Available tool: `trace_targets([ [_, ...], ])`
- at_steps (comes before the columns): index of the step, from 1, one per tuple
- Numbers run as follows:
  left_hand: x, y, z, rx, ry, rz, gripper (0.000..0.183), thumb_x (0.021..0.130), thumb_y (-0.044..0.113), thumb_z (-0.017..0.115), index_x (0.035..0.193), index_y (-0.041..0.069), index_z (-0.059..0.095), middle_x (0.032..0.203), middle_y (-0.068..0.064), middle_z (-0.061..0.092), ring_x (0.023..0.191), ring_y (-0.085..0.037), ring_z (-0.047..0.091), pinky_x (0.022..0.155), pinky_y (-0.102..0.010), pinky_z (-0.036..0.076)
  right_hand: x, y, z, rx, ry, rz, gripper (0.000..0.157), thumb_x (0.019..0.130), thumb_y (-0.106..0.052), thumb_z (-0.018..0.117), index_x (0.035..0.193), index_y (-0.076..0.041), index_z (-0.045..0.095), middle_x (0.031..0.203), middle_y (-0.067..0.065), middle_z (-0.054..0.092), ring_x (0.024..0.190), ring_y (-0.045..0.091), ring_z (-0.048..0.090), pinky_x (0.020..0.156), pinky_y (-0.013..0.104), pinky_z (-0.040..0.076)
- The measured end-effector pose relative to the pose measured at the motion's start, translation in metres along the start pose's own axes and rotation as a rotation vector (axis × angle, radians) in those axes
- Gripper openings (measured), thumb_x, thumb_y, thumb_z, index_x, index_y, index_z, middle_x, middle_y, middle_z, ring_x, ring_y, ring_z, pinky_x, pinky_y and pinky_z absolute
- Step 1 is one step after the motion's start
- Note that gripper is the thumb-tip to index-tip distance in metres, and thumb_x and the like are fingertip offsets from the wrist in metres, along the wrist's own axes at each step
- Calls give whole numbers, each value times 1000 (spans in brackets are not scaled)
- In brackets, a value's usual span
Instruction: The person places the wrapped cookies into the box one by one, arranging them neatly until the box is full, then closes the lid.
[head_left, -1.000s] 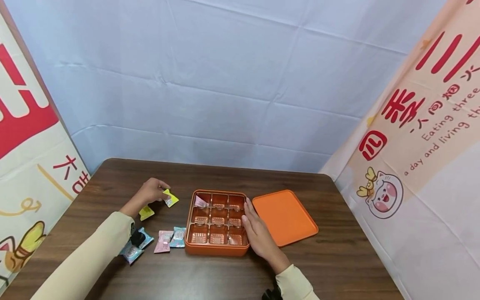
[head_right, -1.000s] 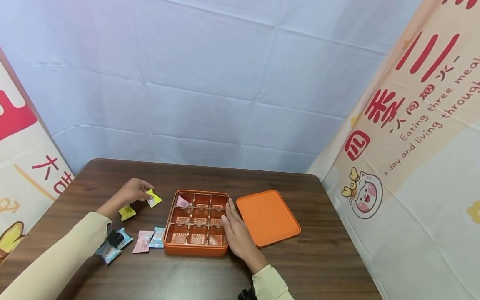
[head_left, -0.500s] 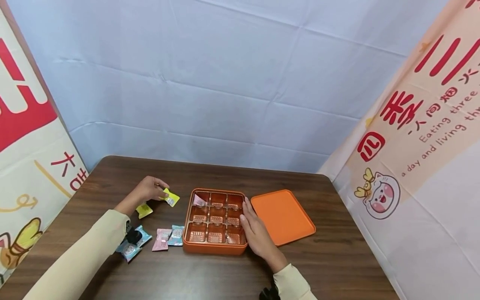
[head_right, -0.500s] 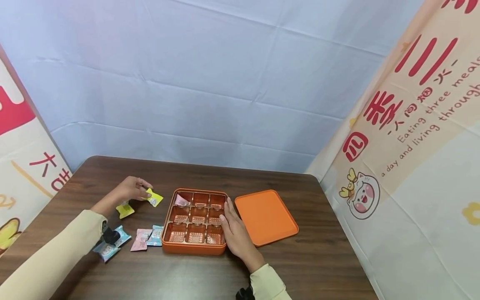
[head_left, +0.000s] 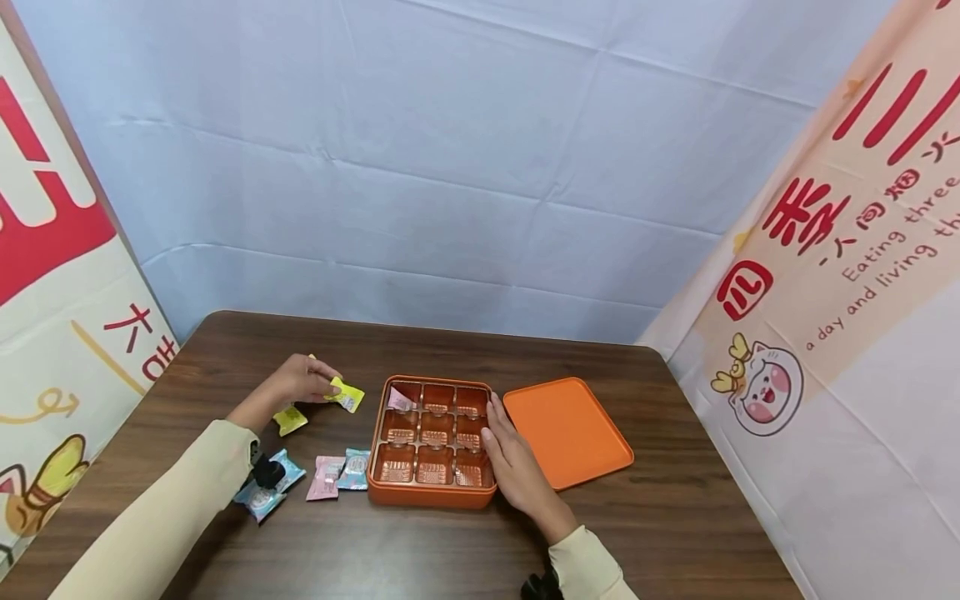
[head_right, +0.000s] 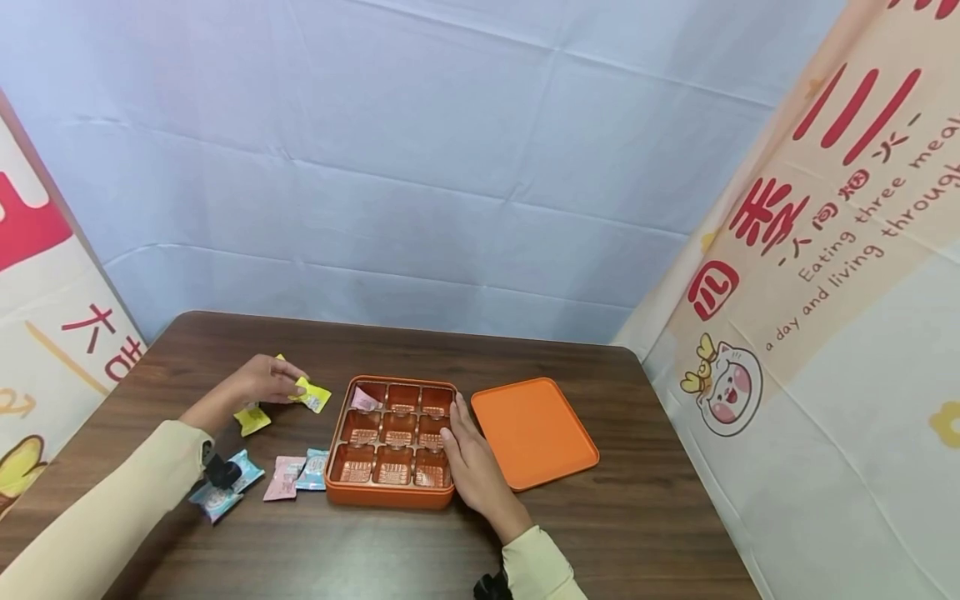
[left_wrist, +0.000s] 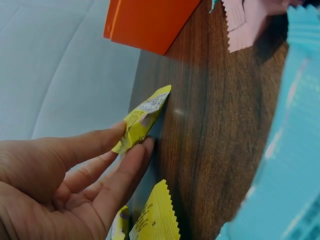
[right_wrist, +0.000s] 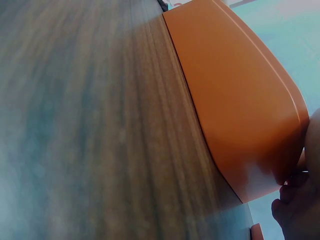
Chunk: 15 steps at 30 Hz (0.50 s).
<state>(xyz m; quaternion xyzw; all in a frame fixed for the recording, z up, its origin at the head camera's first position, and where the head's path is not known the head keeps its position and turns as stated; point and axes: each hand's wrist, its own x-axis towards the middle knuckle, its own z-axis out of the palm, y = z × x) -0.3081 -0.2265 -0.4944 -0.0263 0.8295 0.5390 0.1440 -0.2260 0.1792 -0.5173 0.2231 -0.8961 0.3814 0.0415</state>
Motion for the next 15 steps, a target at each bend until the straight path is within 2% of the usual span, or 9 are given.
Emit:
trace_targets([
  [6,0,-1,-3,-54,-31,0,37,93,1,72,127,-12,63,121,-25,60,96,-22,70,83,-39,61,0,0,0,4,7,-3,56,112,-32,38,159,-4,27,168,-4,10,152,18,17,121,49,23],
  [15,-1,-3,-2,-100,-30,8,39,96,3,69,131,-10,61,117,-20,63,92,-19,71,83,-39,61,0,-1,0,3,5,-6,56,112,-33,37,159,-4,26,168,-3,10,153,19,17,121,50,23],
])
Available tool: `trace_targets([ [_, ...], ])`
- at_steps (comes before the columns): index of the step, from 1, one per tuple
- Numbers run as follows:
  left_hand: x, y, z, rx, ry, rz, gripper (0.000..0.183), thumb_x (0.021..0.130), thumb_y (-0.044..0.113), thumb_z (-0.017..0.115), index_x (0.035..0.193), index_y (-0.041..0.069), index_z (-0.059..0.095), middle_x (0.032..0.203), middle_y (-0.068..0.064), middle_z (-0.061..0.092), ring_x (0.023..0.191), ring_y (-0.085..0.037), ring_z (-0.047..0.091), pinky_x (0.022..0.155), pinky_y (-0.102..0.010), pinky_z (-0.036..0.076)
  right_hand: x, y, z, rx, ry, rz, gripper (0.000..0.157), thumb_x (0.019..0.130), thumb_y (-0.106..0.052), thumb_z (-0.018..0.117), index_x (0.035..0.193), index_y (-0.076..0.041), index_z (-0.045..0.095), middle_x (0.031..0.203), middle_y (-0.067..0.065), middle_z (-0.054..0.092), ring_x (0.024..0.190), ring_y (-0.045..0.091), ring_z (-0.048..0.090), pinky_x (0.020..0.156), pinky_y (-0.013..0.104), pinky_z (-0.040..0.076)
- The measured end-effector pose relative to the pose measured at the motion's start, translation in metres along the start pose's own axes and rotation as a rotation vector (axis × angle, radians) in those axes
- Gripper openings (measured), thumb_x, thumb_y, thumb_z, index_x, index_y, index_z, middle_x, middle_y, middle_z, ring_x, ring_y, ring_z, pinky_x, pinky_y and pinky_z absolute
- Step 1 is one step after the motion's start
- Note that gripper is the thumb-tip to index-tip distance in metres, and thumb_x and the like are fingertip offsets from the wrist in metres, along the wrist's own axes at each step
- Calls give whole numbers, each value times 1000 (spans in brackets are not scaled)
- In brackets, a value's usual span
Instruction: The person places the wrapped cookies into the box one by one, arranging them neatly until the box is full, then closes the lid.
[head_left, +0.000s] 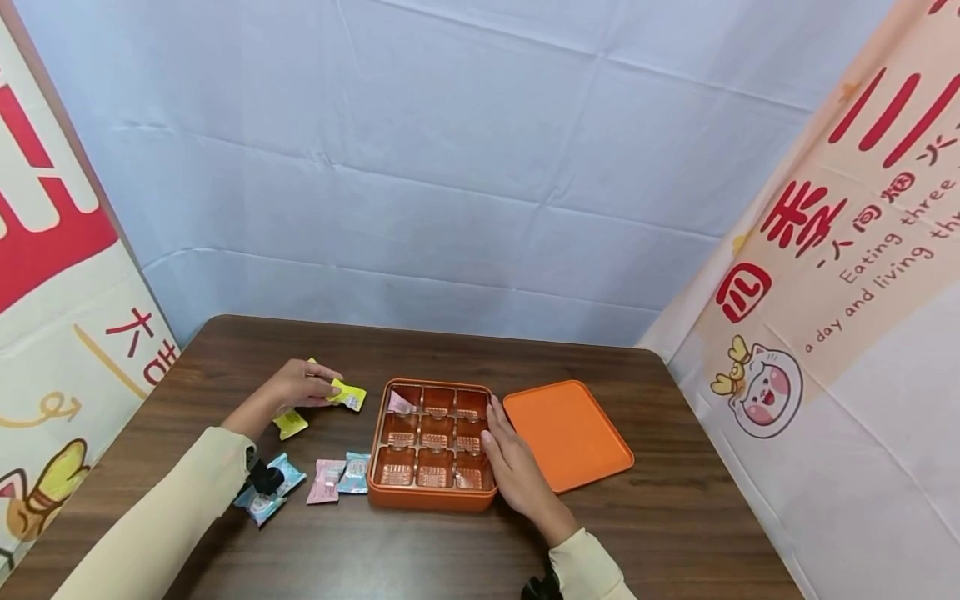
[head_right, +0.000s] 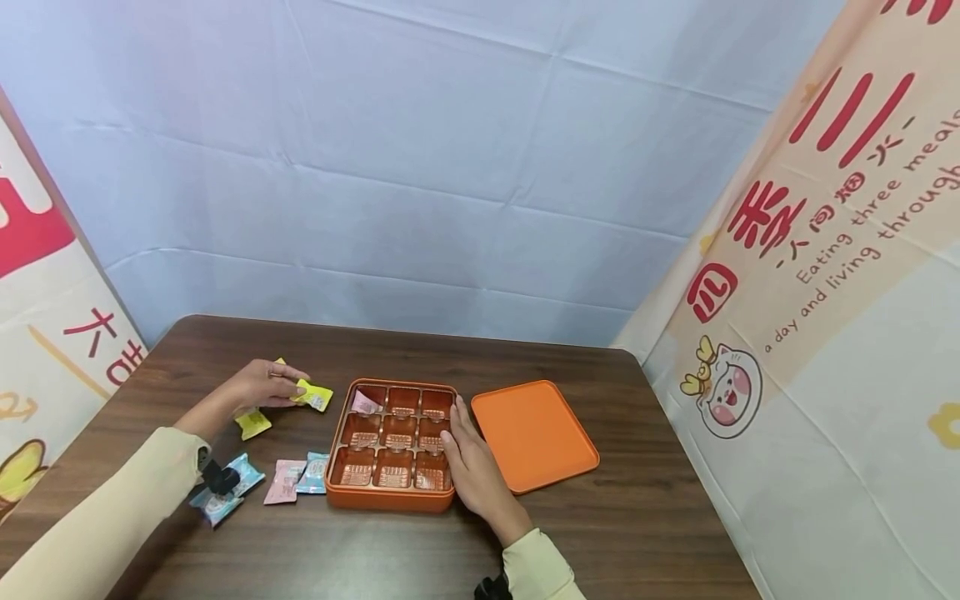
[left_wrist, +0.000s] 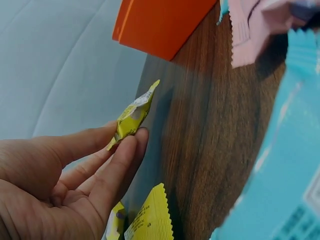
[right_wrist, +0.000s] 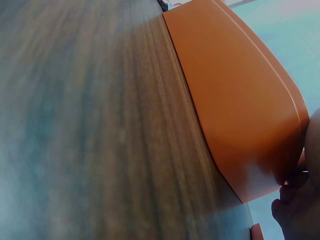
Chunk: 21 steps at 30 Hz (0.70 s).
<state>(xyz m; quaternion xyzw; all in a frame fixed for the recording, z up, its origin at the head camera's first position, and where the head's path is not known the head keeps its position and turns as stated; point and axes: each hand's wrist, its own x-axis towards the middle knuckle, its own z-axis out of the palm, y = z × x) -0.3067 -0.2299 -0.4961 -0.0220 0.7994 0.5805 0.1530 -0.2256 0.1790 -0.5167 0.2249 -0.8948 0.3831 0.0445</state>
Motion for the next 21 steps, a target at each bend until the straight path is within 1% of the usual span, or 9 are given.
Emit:
trace_targets([
  [2,0,1,-1,-24,-4,-4,40,96,4,69,132,-10,61,116,-19,64,92,-19,71,84,-39,61,1,0,0,-1,0,1,57,112,-33,37,159,-4,26,168,-3,10,153,19,17,121,50,23],
  [4,1,4,-2,-36,-10,8,41,97,5,69,133,-11,59,114,-19,66,93,-20,72,85,-39,60,2,0,1,-2,2,6,57,112,-34,37,159,-4,25,168,-3,10,153,18,16,122,49,23],
  [8,4,8,-3,-61,-2,27,43,97,6,69,135,-11,58,109,-16,70,93,-21,73,86,-39,60,4,0,1,-2,10,-1,57,112,-33,38,159,-3,26,168,-1,10,153,22,17,121,52,23],
  [13,6,9,-3,-67,-3,35,44,98,10,69,136,-8,58,112,-16,69,95,-21,72,88,-38,59,5,0,2,-4,13,-10,59,112,-36,37,159,-2,25,169,2,10,153,25,18,120,54,24],
  [18,8,6,-5,-69,-7,48,45,98,10,69,137,-8,57,118,-18,67,96,-20,72,90,-39,58,6,0,3,-11,-2,4,61,112,-41,34,160,-4,23,169,-3,7,153,21,17,121,51,23],
  [21,9,5,-7,-98,-10,55,45,98,9,69,137,-9,57,117,-17,68,96,-19,72,91,-40,58,7,0,3,-13,-7,9,60,112,-38,35,160,-5,23,169,-4,7,153,20,17,121,50,23],
])
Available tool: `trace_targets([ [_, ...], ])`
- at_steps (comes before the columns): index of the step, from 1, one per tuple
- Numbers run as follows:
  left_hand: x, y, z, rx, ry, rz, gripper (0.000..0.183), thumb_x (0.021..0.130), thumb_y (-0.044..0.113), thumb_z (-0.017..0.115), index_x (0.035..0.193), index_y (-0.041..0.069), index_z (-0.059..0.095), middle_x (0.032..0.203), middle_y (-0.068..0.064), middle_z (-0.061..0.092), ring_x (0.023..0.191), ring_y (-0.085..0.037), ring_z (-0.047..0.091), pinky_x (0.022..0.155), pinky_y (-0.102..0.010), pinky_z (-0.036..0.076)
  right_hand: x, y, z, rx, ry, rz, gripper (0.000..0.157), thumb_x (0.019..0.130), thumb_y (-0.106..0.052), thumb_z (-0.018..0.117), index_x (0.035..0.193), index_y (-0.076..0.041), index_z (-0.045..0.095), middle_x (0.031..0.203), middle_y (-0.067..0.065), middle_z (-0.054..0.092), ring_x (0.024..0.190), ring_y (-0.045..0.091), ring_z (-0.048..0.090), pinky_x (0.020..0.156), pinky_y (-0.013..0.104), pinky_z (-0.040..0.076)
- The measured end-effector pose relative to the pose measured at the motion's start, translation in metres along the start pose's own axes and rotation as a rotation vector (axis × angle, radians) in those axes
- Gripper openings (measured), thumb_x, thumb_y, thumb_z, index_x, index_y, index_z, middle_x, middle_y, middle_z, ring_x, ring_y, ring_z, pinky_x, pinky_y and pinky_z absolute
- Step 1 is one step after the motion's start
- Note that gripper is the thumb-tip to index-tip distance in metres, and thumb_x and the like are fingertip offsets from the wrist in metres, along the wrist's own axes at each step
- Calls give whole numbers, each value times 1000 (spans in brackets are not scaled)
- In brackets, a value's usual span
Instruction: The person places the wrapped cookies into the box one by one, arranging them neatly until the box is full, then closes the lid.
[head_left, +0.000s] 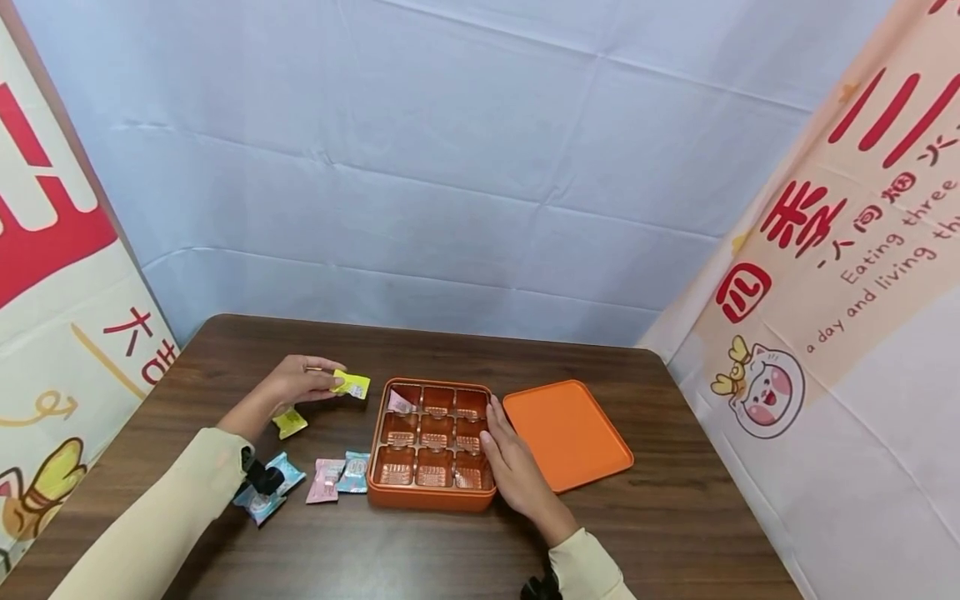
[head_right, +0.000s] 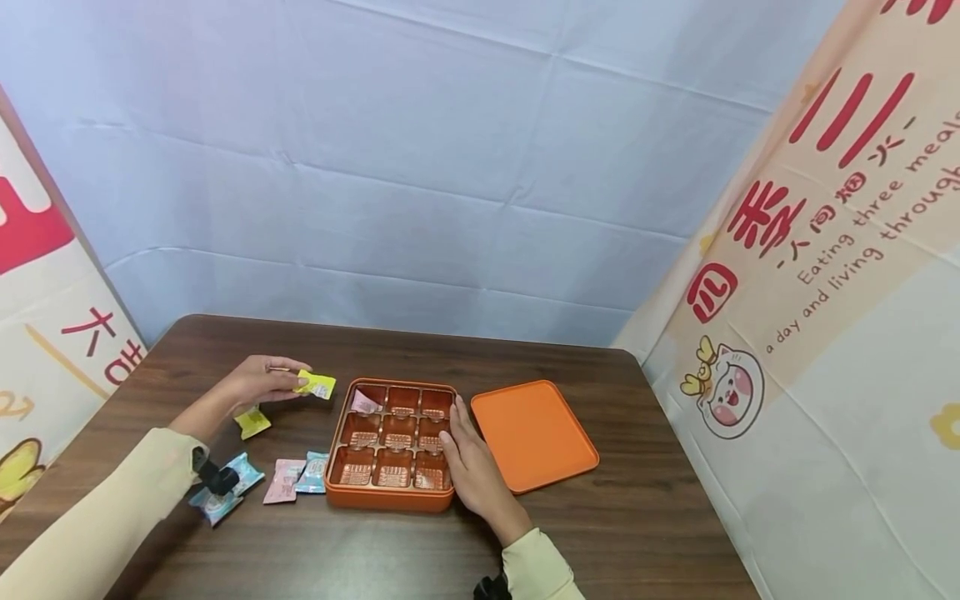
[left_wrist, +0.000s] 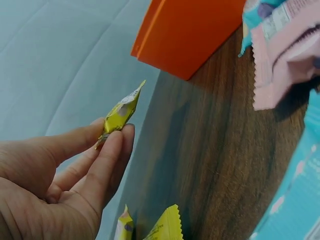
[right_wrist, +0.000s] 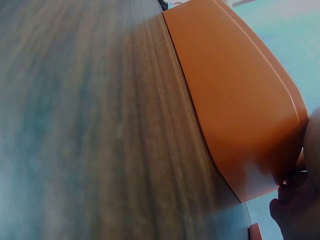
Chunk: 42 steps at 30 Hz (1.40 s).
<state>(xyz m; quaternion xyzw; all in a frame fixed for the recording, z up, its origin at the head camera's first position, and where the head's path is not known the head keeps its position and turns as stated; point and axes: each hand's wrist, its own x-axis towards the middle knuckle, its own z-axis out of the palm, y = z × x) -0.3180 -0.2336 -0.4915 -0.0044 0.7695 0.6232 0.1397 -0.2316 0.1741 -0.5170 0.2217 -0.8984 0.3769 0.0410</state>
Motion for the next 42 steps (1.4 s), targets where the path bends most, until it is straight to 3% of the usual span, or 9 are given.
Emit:
trace_targets([
  [6,2,7,-3,-78,-33,30,51,97,10,70,140,-11,52,112,-12,69,95,-18,72,95,-45,55,4,0,2,-8,5,12,59,112,-37,36,160,-4,23,168,-4,7,153,18,16,122,49,22],
  [12,4,15,0,-76,-65,30,56,97,14,71,142,-11,49,118,-17,66,98,-19,72,98,-46,52,6,-2,3,-3,13,11,56,112,-30,40,159,-2,25,168,-2,9,153,20,17,121,50,23],
  [27,-22,26,29,-76,-53,53,51,98,10,68,141,-9,51,125,-20,63,101,-21,70,102,-51,49,-7,0,-4,15,-10,5,57,112,-31,40,159,-4,25,168,-4,8,153,17,15,122,48,22],
  [42,-24,35,46,-78,-75,57,49,96,10,72,138,-8,55,123,-19,67,104,-23,70,102,-51,49,-8,-1,-4,1,-13,8,56,112,-30,40,159,-4,25,168,-4,8,153,17,16,122,48,22],
])
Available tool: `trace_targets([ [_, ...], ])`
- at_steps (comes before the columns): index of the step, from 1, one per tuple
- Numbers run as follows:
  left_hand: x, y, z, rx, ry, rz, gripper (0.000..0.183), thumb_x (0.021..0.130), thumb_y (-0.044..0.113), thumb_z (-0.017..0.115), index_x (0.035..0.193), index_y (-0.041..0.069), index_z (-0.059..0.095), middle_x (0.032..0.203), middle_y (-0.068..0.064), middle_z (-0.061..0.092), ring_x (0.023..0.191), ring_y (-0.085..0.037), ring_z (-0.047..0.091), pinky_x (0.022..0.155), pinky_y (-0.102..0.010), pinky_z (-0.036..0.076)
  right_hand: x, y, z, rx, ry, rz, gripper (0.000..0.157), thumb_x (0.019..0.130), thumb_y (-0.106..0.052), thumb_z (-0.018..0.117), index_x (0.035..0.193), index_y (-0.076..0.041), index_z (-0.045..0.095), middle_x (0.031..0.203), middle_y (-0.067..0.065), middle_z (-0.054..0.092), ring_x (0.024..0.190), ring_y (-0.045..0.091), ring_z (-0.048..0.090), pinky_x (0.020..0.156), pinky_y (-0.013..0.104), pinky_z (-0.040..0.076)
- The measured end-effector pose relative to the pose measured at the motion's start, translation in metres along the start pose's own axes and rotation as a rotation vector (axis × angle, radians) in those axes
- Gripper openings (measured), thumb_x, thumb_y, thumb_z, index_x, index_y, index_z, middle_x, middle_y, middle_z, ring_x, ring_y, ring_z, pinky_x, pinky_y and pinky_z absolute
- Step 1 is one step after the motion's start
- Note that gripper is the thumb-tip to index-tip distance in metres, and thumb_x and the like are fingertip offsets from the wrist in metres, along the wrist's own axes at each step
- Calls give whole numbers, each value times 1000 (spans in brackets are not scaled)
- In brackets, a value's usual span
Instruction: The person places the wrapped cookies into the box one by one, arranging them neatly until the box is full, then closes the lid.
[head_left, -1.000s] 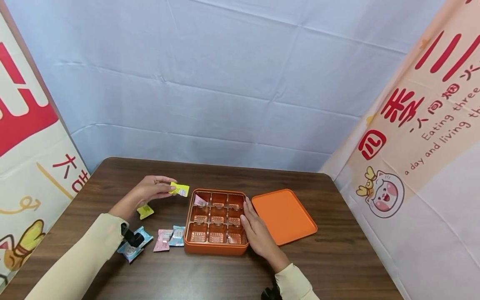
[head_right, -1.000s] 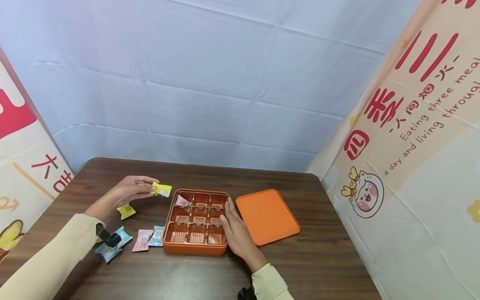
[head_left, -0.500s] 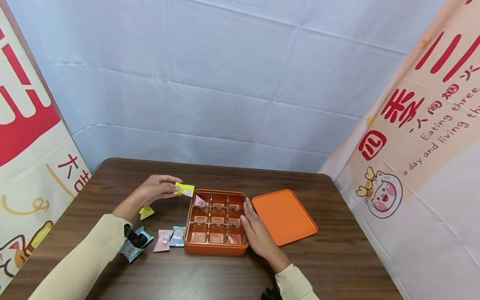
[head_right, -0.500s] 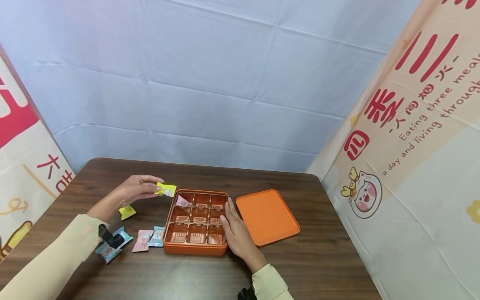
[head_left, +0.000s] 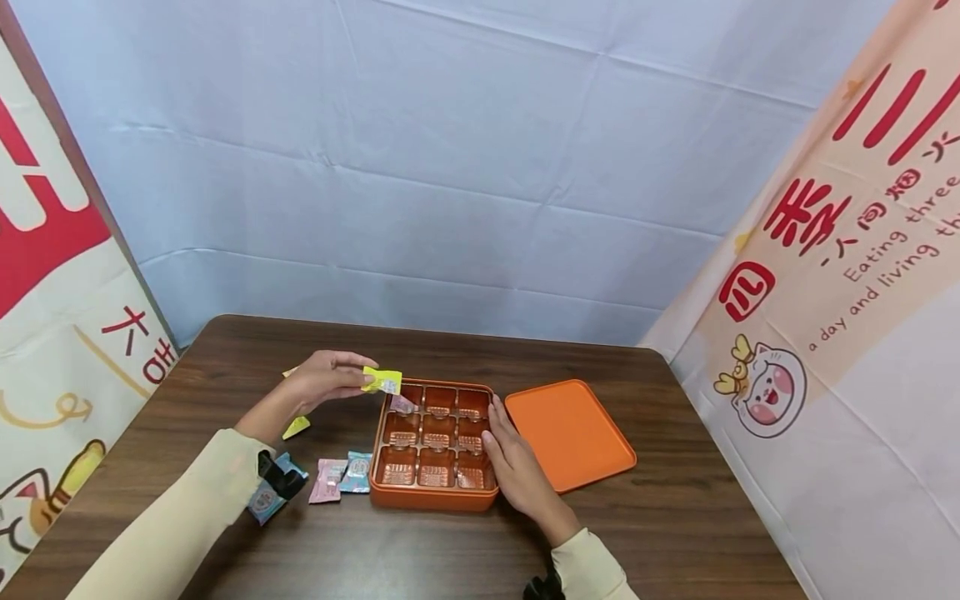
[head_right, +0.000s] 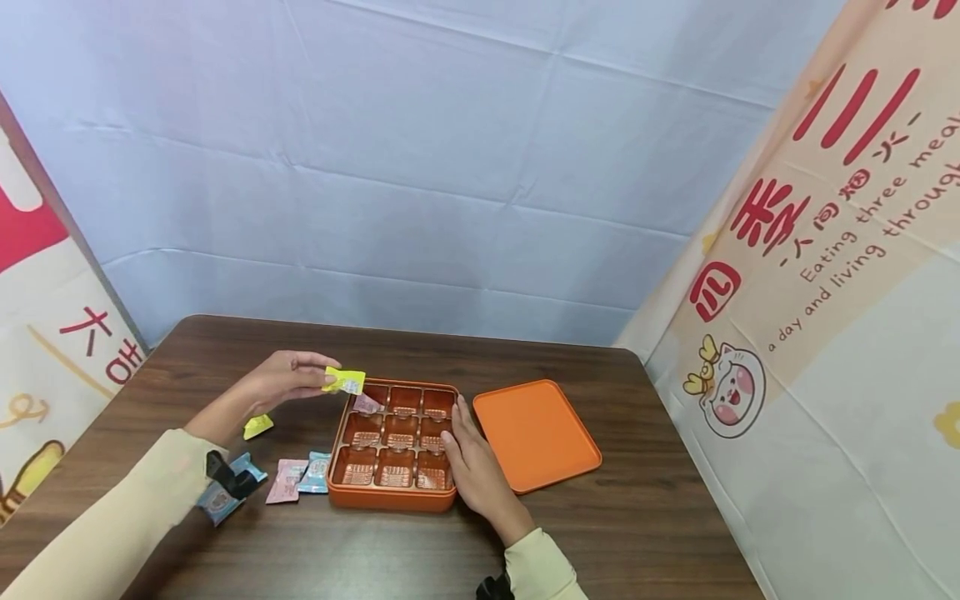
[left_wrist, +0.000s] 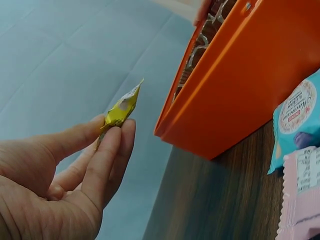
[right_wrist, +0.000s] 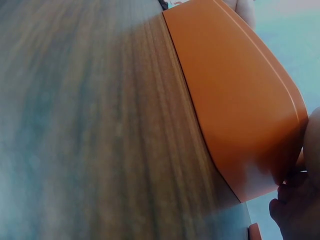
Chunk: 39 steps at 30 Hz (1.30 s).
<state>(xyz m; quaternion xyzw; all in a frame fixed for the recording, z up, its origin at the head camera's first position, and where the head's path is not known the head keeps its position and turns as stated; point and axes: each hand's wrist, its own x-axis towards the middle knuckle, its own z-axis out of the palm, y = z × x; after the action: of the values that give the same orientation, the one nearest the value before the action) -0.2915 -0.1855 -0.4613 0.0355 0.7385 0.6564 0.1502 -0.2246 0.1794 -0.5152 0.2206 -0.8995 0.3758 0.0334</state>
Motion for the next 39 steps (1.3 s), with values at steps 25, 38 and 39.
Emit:
trace_targets([
  [25,-4,0,15,10,-109,11,44,93,12,75,130,-7,63,106,-11,73,98,-22,71,98,-51,53,4,-3,1,-4,14,-23,56,112,-29,41,159,-2,26,168,2,11,152,26,20,119,54,26],
  [38,-8,-6,14,38,-120,9,39,93,12,75,127,-6,65,107,-12,73,98,-24,71,95,-50,55,4,-2,1,3,14,-25,56,112,-28,41,159,-1,26,168,3,11,152,26,20,119,55,26],
  [39,-8,-7,14,42,-121,13,39,93,11,75,127,-6,65,106,-12,73,98,-24,71,95,-50,55,5,-1,1,1,14,-23,57,112,-29,41,159,-1,25,168,3,10,153,26,20,119,55,26],
])
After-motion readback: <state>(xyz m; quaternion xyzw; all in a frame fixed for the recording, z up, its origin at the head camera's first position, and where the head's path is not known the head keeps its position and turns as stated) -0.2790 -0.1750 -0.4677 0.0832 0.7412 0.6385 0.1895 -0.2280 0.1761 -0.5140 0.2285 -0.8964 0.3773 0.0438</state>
